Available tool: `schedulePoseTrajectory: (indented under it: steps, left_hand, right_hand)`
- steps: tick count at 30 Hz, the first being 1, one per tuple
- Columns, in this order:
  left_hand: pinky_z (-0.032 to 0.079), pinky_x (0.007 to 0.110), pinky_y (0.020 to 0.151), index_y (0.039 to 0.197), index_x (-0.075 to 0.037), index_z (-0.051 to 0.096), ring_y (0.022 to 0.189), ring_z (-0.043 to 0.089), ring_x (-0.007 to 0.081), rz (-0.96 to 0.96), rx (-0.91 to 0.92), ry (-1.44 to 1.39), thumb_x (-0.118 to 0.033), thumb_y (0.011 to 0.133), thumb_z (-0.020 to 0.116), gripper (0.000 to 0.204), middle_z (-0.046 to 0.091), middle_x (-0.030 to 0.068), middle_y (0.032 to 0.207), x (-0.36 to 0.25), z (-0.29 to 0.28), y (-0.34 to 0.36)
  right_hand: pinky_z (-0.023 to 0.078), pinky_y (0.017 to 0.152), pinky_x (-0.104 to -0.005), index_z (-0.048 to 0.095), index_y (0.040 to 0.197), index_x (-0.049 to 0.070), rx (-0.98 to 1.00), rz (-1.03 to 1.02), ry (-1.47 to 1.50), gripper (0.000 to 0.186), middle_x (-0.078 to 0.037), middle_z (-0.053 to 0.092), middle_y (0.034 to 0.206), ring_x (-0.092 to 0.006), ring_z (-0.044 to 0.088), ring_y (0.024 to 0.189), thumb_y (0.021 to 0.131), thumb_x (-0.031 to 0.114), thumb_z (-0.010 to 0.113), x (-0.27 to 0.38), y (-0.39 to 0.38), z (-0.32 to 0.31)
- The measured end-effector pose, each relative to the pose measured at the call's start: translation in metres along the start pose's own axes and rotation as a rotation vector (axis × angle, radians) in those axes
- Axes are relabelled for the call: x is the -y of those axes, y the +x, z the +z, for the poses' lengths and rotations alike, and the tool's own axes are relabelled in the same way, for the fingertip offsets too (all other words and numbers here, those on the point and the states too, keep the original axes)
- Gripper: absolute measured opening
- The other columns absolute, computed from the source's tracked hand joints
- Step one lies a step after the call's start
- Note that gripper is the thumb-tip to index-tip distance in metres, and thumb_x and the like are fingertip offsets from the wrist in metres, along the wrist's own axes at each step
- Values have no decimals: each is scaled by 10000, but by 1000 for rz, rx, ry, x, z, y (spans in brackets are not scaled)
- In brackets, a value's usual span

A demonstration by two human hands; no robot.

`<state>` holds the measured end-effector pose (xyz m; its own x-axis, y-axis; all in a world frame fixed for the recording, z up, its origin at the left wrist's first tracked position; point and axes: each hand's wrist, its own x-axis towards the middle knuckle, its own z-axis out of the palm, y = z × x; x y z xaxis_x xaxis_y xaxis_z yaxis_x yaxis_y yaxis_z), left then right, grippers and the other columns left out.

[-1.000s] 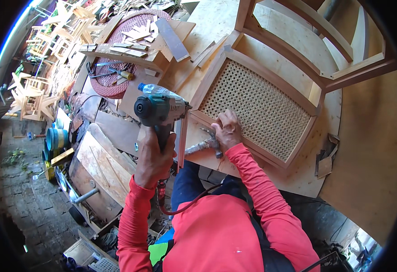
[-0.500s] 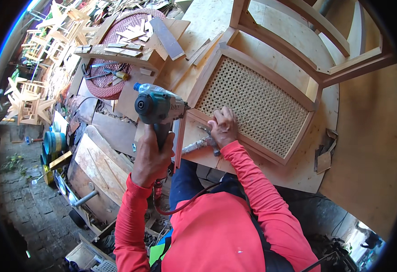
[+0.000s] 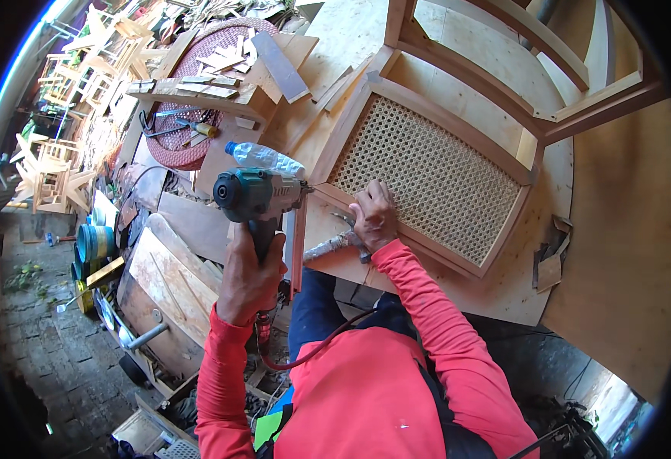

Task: Attaching a rattan panel to a wooden chair frame using glue and a pneumatic stapler.

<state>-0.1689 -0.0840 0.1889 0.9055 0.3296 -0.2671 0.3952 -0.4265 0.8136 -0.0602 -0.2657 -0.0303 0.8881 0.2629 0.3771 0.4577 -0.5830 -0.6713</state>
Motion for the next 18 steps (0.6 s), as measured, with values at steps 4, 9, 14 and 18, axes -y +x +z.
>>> schedulePoseTrajectory:
  steps: [4, 9, 14, 18]
  left_hand:
    - [556, 409, 544, 1406, -13, 433, 603, 712, 261, -17, 18, 33, -58, 968, 659, 495, 693, 175, 859, -6, 4, 3]
    - [563, 437, 568, 1459, -28, 400, 606, 712, 301, 71, 49, 39, -39, 954, 641, 560, 697, 214, 881, -2, 11, 13]
    - [502, 311, 483, 1354, -29, 434, 553, 613, 148, 168, 33, 66, -90, 1011, 634, 402, 626, 64, 769, 4, 15, 13]
    - [494, 310, 478, 1333, -49, 447, 550, 606, 145, 166, 59, 49, -140, 1020, 651, 385, 621, 57, 757, 6, 26, 15]
  right_hand:
    - [480, 873, -446, 588, 863, 45, -8, -11, -20, 257, -125, 530, 981, -333, 557, 993, 755, 101, 814, -2, -3, 1]
    - [478, 911, -448, 620, 849, 53, -15, 20, -52, 200, -123, 545, 1003, -334, 554, 1028, 786, 126, 795, 5, -2, 0]
    - [489, 896, -429, 634, 842, 44, -53, 25, -32, 190, -121, 546, 993, -325, 560, 1002, 774, 103, 802, 8, -2, 2]
    - [487, 931, -437, 645, 863, 45, 19, 86, -60, 165, -124, 562, 1019, -323, 561, 1041, 804, 143, 764, 3, -6, -1]
